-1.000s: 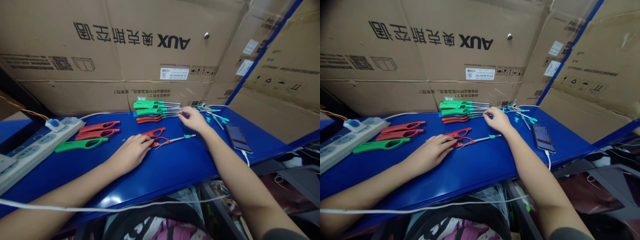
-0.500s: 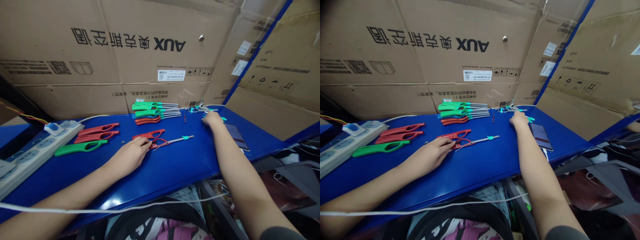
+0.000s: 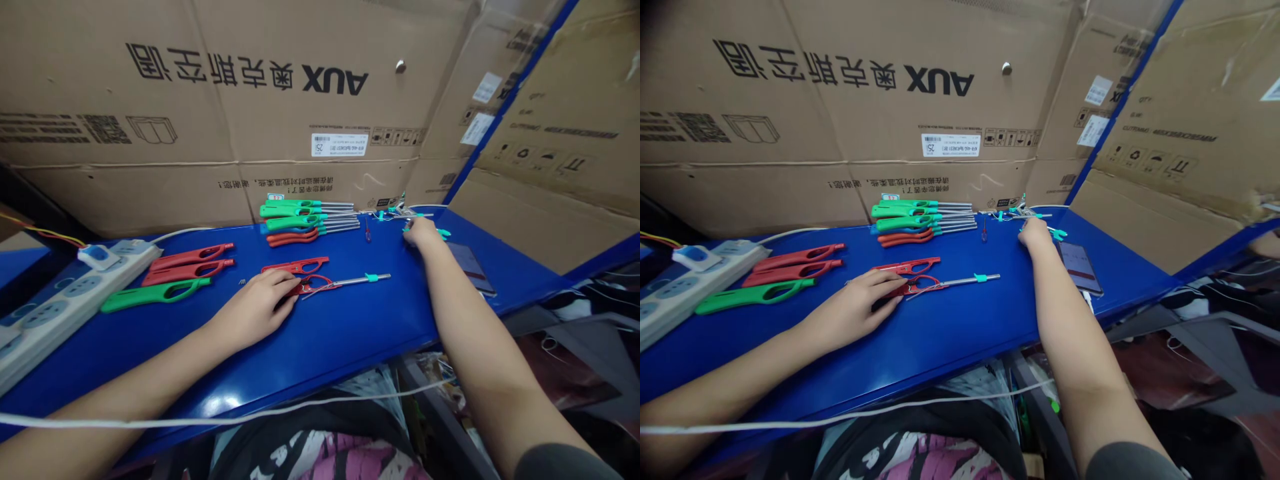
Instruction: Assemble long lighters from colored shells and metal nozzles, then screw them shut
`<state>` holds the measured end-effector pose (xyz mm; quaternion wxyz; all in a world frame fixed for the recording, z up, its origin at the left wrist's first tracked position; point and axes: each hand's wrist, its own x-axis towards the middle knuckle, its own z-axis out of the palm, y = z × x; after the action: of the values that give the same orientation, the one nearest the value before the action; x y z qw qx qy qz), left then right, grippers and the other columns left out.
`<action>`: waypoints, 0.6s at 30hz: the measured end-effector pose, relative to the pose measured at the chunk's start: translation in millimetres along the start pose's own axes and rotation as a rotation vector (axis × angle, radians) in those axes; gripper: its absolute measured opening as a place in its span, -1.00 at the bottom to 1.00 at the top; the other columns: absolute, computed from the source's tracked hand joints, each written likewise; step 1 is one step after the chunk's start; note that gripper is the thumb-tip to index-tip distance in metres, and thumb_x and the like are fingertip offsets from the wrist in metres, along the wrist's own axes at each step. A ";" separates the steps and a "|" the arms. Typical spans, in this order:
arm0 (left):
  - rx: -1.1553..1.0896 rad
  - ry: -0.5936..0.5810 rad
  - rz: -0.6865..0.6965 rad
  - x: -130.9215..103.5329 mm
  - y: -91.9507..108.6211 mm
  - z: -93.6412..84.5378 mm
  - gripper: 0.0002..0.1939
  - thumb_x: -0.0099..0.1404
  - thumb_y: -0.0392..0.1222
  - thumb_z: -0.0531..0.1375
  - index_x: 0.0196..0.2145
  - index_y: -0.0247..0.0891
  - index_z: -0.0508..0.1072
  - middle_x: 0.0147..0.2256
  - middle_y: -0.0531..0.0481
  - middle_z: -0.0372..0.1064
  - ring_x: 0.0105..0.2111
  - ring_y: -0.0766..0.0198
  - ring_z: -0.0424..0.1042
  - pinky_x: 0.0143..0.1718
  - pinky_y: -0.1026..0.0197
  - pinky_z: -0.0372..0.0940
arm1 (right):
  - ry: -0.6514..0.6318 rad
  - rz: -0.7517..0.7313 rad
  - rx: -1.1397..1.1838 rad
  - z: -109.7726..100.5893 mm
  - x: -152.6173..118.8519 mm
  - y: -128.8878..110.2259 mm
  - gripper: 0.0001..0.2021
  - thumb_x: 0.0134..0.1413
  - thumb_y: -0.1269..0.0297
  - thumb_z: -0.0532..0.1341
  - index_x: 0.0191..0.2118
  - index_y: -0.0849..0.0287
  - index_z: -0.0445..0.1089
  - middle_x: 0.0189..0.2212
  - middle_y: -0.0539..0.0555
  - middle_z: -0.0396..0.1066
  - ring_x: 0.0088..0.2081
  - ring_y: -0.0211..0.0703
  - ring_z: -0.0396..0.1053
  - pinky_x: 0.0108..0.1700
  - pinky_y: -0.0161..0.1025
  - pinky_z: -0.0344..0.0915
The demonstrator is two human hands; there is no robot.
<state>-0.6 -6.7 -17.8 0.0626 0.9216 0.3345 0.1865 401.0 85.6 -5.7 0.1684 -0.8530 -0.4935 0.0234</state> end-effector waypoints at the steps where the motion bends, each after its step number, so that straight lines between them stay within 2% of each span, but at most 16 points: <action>1: 0.003 0.001 0.004 0.2 -0.6 0.2 -0.67 0.42 -0.22 0.07 0.04 -0.25 0.52 0.01 -0.21 0.48 0.03 -0.01 0.45 0.09 -0.11 0.38 | -0.029 0.008 0.021 -0.8 -1.0 -1.7 -0.81 -0.06 0.59 0.26 -0.27 0.29 0.51 -0.36 0.24 0.48 -0.26 0.04 0.51 -0.17 -0.13 0.44; 3: 0.005 -0.001 0.011 0.7 -1.4 0.4 -0.68 0.42 -0.23 0.07 0.04 -0.25 0.51 0.01 -0.20 0.48 0.02 0.00 0.45 0.08 -0.10 0.38 | -0.098 0.029 0.079 -4.7 -5.1 -7.1 -0.84 0.01 0.56 0.24 -0.27 0.29 0.51 -0.42 0.20 0.46 -0.34 -0.03 0.48 -0.22 -0.15 0.44; 5: 0.000 -0.008 0.015 1.0 -1.6 0.4 -0.67 0.42 -0.23 0.08 0.05 -0.26 0.50 0.03 -0.20 0.47 0.03 0.00 0.45 0.09 -0.09 0.37 | -0.162 -0.017 0.162 -10.8 -12.3 -14.7 -0.86 0.12 0.48 0.22 -0.21 0.31 0.51 -0.43 0.18 0.45 -0.41 -0.12 0.43 -0.29 -0.20 0.43; 9: -0.013 -0.002 0.021 1.2 -1.2 0.4 -0.67 0.45 -0.18 0.07 0.05 -0.27 0.51 0.03 -0.20 0.46 0.03 0.00 0.44 0.09 -0.09 0.37 | -0.338 -0.284 0.406 -22.0 -31.9 -31.0 -0.78 0.28 0.25 0.17 -0.08 0.21 0.48 -0.40 0.04 0.42 -0.46 -0.33 0.33 -0.40 -0.38 0.36; 12: -0.032 0.030 0.019 1.6 -2.2 1.0 -0.69 0.47 -0.14 0.06 -0.01 -0.25 0.54 -0.02 -0.18 0.49 0.00 0.05 0.45 0.08 -0.06 0.37 | -0.636 -0.570 0.628 -23.0 -45.9 -40.8 -0.70 0.23 0.10 0.22 -0.09 0.22 0.48 -0.49 -0.03 0.33 -0.52 -0.36 0.23 -0.52 -0.40 0.24; 14: -0.032 0.054 0.023 2.1 -3.5 1.2 -0.70 0.48 -0.15 0.06 -0.05 -0.23 0.56 -0.05 -0.16 0.50 -0.02 0.07 0.45 0.07 -0.03 0.37 | -0.781 -0.642 0.624 -19.5 -53.3 -46.7 -0.65 0.14 0.04 0.29 -0.11 0.23 0.47 -0.51 -0.06 0.31 -0.55 -0.38 0.19 -0.57 -0.41 0.16; 16: -0.013 0.075 0.025 2.5 -4.6 0.7 -0.70 0.48 -0.15 0.05 -0.04 -0.22 0.56 -0.03 -0.16 0.49 0.00 0.07 0.43 0.06 -0.02 0.36 | -0.846 -0.645 0.566 -13.4 -58.6 -51.9 -0.63 0.07 0.05 0.33 -0.12 0.24 0.44 -0.51 -0.07 0.32 -0.58 -0.41 0.15 -0.59 -0.42 0.09; 18: 0.008 0.085 0.010 2.7 -4.8 -0.4 -0.68 0.48 -0.13 0.05 0.01 -0.23 0.53 0.01 -0.16 0.48 0.02 0.05 0.41 0.08 -0.04 0.35 | -0.853 -0.647 0.511 -6.4 -61.3 -55.8 -0.65 0.03 0.10 0.35 -0.15 0.23 0.39 -0.53 -0.08 0.33 -0.60 -0.42 0.13 -0.59 -0.41 0.06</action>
<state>-1.7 -1.2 -17.8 0.0434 0.9148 0.3328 0.2245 324.4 57.3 9.9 0.1538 -0.5067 -0.7313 0.4298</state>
